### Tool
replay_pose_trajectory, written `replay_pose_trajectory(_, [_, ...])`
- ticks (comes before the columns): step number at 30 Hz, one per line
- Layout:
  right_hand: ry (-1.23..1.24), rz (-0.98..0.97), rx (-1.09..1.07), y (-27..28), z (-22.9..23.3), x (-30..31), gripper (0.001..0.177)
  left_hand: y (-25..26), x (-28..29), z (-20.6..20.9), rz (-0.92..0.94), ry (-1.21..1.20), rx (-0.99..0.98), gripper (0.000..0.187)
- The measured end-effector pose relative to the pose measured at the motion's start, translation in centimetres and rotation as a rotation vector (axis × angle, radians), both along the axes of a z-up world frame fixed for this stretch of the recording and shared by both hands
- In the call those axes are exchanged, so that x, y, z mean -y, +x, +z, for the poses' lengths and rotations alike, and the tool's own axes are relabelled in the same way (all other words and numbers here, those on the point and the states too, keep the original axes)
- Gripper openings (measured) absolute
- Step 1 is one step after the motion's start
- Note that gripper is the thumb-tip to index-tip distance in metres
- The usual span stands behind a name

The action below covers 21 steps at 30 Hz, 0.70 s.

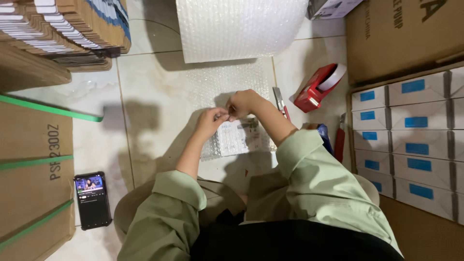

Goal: The person sits on the floor and wraps small white boxes with bubble wrap. They use a utility knife to cut the bubble wrap and a tape dispenser to secure the wrapping with orange tape. The wrapped packages are then placed into a larger cardboard box.

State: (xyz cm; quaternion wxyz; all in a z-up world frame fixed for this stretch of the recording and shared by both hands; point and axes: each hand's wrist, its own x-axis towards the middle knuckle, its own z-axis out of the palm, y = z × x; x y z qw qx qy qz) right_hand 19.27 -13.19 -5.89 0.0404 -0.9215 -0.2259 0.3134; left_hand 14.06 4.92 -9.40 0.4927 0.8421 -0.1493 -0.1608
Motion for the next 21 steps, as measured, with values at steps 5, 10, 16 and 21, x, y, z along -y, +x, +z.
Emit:
replay_pose_trajectory(5, [0.391, -0.125, -0.425, 2.0, -4.6, 2.1, 0.035, 0.3, -0.1, -1.6, -0.008, -0.096, -0.115, 0.023])
replay_pose_trajectory(10, [0.7, -0.259, -0.788, 1.4, -6.1, 3.0, 0.024, 0.2, 0.4, -0.6, -0.034, -0.241, -0.193, 0.015])
replay_pose_trajectory(16, [0.623, -0.189, -0.564, 0.6, -5.5, 3.3, 0.042, 0.1, 0.7, 0.2, -0.028, -0.27, -0.192, 0.02])
replay_pose_trajectory(21, [0.297, -0.239, -0.276, -0.7, -5.0, 1.7, 0.037, -0.1, 0.5, 1.5, -0.05, -0.199, -0.195, 0.024])
